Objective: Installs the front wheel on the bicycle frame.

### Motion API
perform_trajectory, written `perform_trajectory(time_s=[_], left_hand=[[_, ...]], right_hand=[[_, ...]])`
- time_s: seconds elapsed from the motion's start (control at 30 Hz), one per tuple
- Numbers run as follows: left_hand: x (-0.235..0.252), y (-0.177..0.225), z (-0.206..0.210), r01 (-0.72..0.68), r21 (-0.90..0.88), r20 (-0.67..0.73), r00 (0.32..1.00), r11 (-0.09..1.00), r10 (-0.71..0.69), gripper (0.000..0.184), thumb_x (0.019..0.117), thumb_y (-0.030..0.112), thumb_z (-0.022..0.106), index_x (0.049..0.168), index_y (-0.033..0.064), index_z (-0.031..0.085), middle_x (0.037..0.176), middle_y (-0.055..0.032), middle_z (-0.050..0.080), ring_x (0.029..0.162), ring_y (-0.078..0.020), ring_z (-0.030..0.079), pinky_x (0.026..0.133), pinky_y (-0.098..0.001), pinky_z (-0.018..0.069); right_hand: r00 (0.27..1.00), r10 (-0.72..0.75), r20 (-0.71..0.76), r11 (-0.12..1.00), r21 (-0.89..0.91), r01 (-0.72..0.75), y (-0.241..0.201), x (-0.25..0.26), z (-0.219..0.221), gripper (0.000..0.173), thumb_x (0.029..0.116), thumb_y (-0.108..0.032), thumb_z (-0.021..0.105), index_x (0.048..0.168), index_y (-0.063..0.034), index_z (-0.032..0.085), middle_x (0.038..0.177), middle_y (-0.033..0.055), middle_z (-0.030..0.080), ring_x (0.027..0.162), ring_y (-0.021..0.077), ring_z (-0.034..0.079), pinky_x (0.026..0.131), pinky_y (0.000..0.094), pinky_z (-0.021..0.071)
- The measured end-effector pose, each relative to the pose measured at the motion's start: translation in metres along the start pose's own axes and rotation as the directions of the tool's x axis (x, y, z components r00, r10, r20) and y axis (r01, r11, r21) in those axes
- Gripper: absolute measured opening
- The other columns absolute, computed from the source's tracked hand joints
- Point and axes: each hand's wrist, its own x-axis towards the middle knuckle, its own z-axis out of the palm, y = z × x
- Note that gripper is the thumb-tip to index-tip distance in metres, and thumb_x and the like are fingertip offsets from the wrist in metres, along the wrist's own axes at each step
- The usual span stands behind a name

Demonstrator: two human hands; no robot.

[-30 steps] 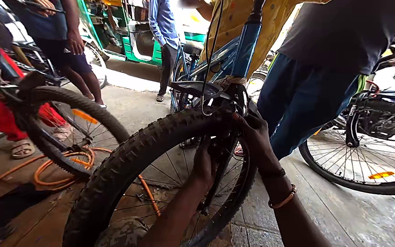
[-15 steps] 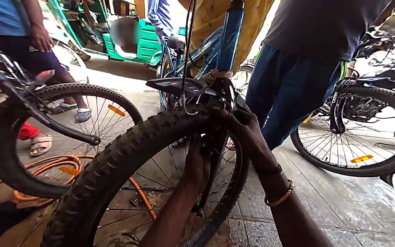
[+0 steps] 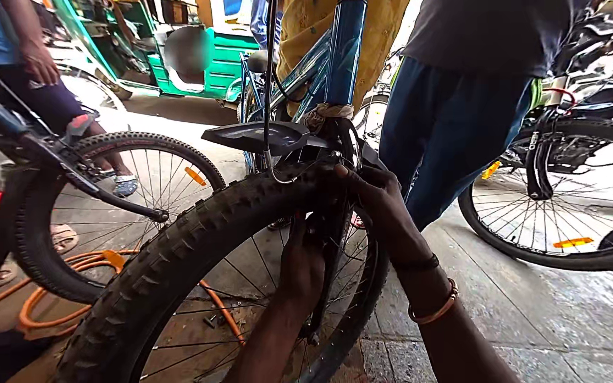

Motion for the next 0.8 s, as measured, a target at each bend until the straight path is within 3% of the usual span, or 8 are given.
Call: perform_trajectory(time_s=[0.13, 0.27, 0.5, 0.6, 0.63, 0.73, 0.77, 0.8], left_hand=[[0.0, -0.001, 0.001, -0.004, -0.008, -0.022, 1.0, 1.0, 0.004, 0.043, 0.111, 0.042, 0.036, 0.142, 0.0186, 0.054, 0.135, -0.0008, 0.062, 0.127, -0.0141, 0.057, 0.109, -0.0375, 0.0467], [0.0, -0.001, 0.001, 0.009, -0.012, -0.035, 0.999, 1.0, -0.01, 0.045, 0.1107, 0.044, 0.035, 0.14, 0.0171, 0.055, 0.133, -0.0025, 0.063, 0.125, -0.016, 0.059, 0.107, -0.0386, 0.048], [0.001, -0.002, 0.0, 0.006, -0.018, -0.038, 0.999, 1.0, -0.007, 0.047, 0.1103, 0.045, 0.036, 0.141, 0.0138, 0.055, 0.135, -0.0055, 0.063, 0.127, -0.0179, 0.058, 0.109, -0.0392, 0.0476], [0.0, -0.002, 0.001, 0.007, 0.003, -0.034, 0.999, 1.0, -0.007, 0.048, 0.1097, 0.047, 0.036, 0.138, 0.0141, 0.057, 0.13, -0.0052, 0.065, 0.123, -0.018, 0.061, 0.106, -0.0398, 0.0501], [0.0, -0.001, 0.002, 0.004, 0.032, -0.026, 1.0, 0.999, -0.003, 0.049, 0.1099, 0.048, 0.034, 0.138, 0.0149, 0.057, 0.13, -0.0051, 0.065, 0.123, -0.0179, 0.061, 0.105, -0.0399, 0.0504], [-0.005, 0.008, 0.01, 0.023, 0.294, -0.092, 0.996, 0.955, 0.005, 0.057, 0.1101, 0.051, 0.024, 0.135, 0.0128, 0.059, 0.121, -0.0069, 0.068, 0.111, -0.0196, 0.066, 0.097, -0.0408, 0.0536], [-0.008, 0.013, 0.011, 0.039, 0.459, -0.131, 0.991, 0.888, 0.025, 0.059, 0.1107, 0.05, 0.023, 0.129, 0.0086, 0.062, 0.113, -0.0086, 0.07, 0.103, -0.0201, 0.068, 0.093, -0.0406, 0.056], [-0.012, 0.02, 0.01, 0.05, 0.669, -0.137, 0.989, 0.742, 0.056, 0.06, 0.1112, 0.048, 0.026, 0.121, 0.0043, 0.066, 0.104, -0.0102, 0.071, 0.096, -0.0206, 0.07, 0.089, -0.0408, 0.0582]], right_hand=[[1.0, 0.008, -0.009, 1.0, 0.011, -0.008, -0.001, -0.002, 0.001, 0.032, 0.0919, -0.038, 0.075, 0.099, -0.0074, 0.076, 0.084, 0.0052, 0.073, 0.074, 0.0138, 0.069, 0.068, 0.0321, 0.0599], [0.999, 0.036, -0.001, 0.997, -0.063, -0.036, -0.005, -0.018, 0.0, 0.035, 0.0916, -0.052, 0.071, 0.098, -0.0181, 0.075, 0.08, -0.0015, 0.069, 0.066, 0.0088, 0.064, 0.059, 0.0266, 0.0551], [0.997, 0.067, -0.022, 0.997, -0.036, -0.068, -0.007, -0.017, 0.001, 0.034, 0.0896, -0.052, 0.074, 0.096, -0.0182, 0.075, 0.078, -0.0008, 0.069, 0.062, 0.0092, 0.063, 0.055, 0.0261, 0.0532], [0.997, 0.059, -0.04, 0.997, -0.045, -0.061, -0.007, -0.017, 0.002, 0.033, 0.0885, -0.051, 0.075, 0.092, -0.0189, 0.075, 0.073, -0.0014, 0.067, 0.056, 0.0075, 0.057, 0.049, 0.0234, 0.0474], [0.997, 0.061, -0.052, 0.997, -0.041, -0.064, -0.007, -0.017, 0.002, 0.033, 0.0879, -0.051, 0.076, 0.091, -0.0186, 0.075, 0.07, -0.0009, 0.065, 0.052, 0.0077, 0.054, 0.046, 0.0231, 0.0439], [0.994, 0.097, -0.043, 0.995, -0.031, -0.098, -0.008, -0.018, 0.001, 0.035, 0.0864, -0.054, 0.076, 0.093, -0.0195, 0.076, 0.075, -0.0012, 0.068, 0.06, 0.009, 0.06, 0.053, 0.0265, 0.0493], [0.993, 0.11, -0.032, 0.993, -0.026, -0.111, -0.008, -0.016, 0.0, 0.037, 0.0857, -0.055, 0.076, 0.094, -0.0189, 0.076, 0.078, -0.0004, 0.069, 0.064, 0.0103, 0.063, 0.058, 0.0295, 0.0536], [0.993, 0.114, -0.031, 0.993, -0.017, -0.115, -0.007, -0.014, 0.0, 0.038, 0.0848, -0.055, 0.077, 0.094, -0.0174, 0.076, 0.079, 0.0005, 0.07, 0.066, 0.0118, 0.065, 0.061, 0.0322, 0.0563]])
